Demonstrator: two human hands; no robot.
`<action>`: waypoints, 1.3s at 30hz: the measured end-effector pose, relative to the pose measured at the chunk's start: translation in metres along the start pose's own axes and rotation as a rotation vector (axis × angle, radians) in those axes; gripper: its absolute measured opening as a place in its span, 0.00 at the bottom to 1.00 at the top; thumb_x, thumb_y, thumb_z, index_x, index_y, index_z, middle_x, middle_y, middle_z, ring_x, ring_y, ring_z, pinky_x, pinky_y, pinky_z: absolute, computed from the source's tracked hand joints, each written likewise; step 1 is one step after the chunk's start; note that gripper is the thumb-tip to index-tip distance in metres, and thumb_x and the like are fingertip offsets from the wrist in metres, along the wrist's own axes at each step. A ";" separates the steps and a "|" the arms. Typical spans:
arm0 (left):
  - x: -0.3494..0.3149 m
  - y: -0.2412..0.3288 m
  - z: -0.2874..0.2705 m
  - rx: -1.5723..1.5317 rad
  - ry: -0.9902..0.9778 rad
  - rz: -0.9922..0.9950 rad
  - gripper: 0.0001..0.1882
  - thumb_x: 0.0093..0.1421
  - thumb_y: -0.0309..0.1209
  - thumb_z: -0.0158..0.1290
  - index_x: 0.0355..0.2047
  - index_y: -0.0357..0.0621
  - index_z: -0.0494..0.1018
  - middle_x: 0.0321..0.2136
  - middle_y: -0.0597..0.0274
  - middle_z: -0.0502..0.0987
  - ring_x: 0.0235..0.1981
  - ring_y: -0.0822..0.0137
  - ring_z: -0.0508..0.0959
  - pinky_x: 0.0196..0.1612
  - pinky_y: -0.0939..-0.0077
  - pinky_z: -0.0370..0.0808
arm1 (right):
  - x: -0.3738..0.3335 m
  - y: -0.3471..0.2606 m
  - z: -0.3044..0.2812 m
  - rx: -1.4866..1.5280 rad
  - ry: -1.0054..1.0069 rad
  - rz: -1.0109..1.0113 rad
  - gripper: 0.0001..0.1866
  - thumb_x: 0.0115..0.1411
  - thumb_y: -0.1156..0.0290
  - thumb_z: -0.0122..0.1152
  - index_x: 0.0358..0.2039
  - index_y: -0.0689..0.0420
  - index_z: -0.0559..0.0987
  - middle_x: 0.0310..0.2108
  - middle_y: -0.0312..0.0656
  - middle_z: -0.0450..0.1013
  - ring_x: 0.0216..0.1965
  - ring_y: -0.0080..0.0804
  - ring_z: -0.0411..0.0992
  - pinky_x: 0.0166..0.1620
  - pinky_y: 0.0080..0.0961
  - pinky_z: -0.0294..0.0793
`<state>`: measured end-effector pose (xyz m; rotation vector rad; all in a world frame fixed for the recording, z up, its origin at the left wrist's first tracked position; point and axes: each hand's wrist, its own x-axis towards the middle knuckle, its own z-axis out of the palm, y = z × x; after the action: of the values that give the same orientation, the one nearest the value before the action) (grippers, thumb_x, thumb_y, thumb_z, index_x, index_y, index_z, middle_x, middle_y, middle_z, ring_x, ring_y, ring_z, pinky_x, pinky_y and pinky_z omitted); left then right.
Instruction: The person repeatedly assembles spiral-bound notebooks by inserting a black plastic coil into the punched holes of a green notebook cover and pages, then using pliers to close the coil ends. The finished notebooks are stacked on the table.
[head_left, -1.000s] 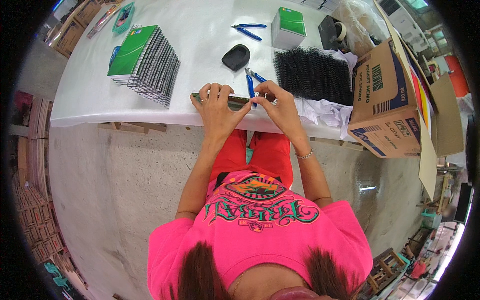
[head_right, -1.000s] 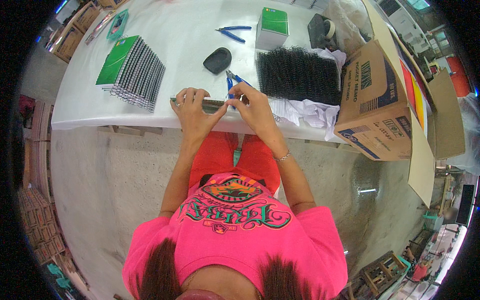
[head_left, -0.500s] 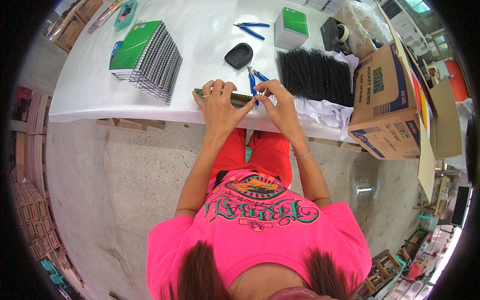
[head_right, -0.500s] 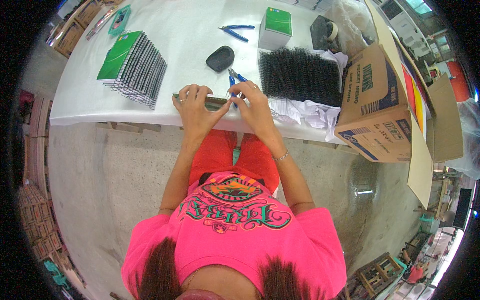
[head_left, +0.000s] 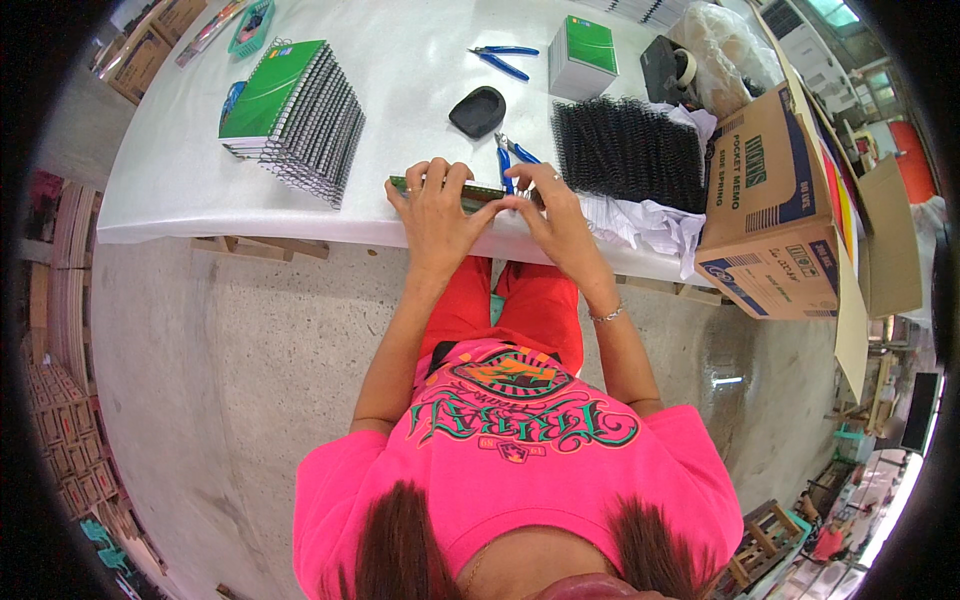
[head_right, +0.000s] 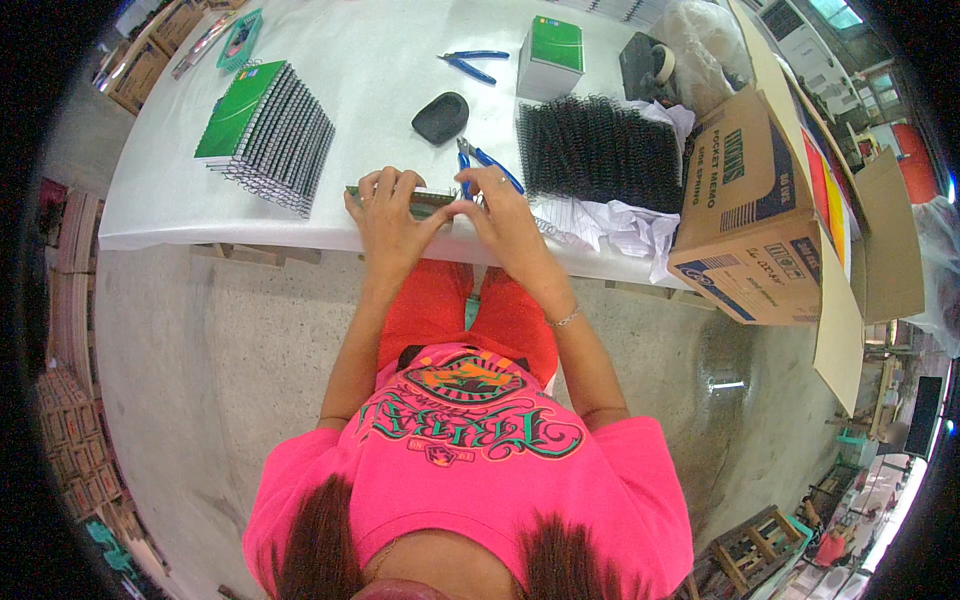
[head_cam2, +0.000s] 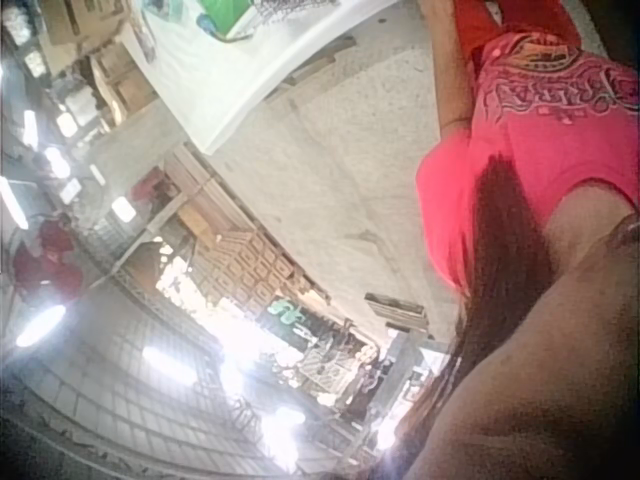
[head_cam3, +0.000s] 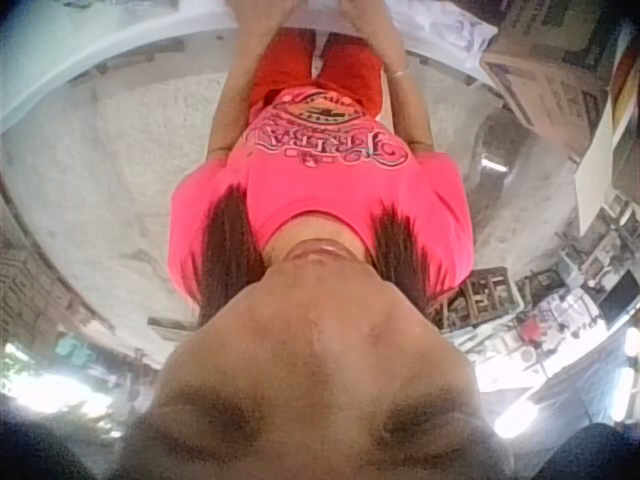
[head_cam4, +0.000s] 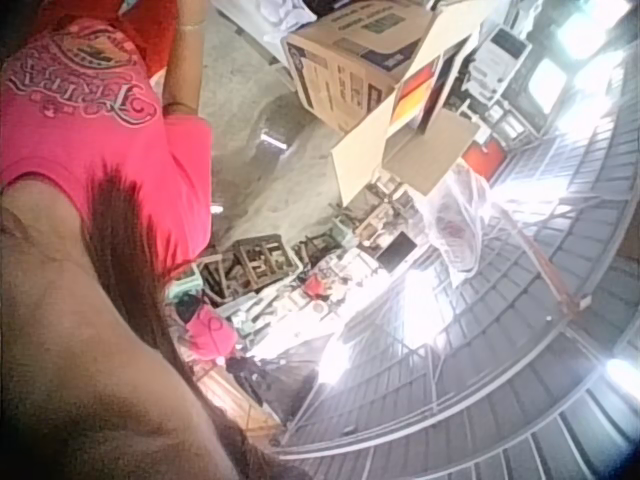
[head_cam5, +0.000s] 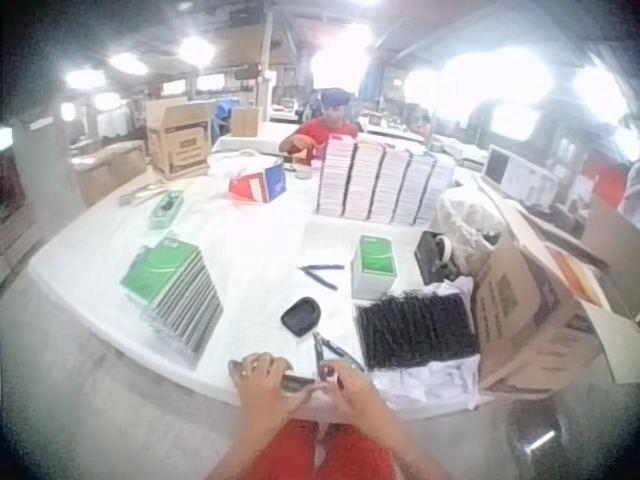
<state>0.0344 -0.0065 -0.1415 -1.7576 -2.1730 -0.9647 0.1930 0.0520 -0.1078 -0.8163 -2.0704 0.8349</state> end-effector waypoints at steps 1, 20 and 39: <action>0.000 -0.001 -0.002 0.006 -0.019 0.002 0.27 0.47 0.55 0.64 0.37 0.50 0.73 0.38 0.65 0.69 0.50 0.58 0.67 0.55 0.32 0.57 | 0.000 -0.005 0.000 -0.001 0.020 0.039 0.07 0.61 0.74 0.59 0.38 0.64 0.76 0.34 0.45 0.73 0.34 0.40 0.72 0.40 0.30 0.70; -0.008 -0.032 -0.013 -0.556 0.009 -0.219 0.35 0.42 0.40 0.73 0.44 0.42 0.65 0.43 0.53 0.61 0.47 0.53 0.67 0.50 0.59 0.68 | 0.073 0.047 -0.006 -0.233 -0.312 -0.150 0.15 0.61 0.61 0.63 0.40 0.60 0.77 0.41 0.52 0.71 0.44 0.44 0.70 0.48 0.33 0.70; 0.007 -0.065 0.001 -0.609 -0.009 -0.072 0.38 0.38 0.41 0.75 0.43 0.41 0.65 0.39 0.58 0.62 0.41 0.59 0.69 0.44 0.64 0.70 | 0.040 0.061 -0.029 1.131 -0.575 0.258 0.28 0.55 0.52 0.71 0.44 0.59 0.71 0.51 0.45 0.69 0.58 0.33 0.67 0.66 0.37 0.63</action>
<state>-0.0276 -0.0059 -0.1620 -1.9120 -2.0940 -1.7838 0.2122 0.1263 -0.1237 -0.1872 -1.4860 2.2689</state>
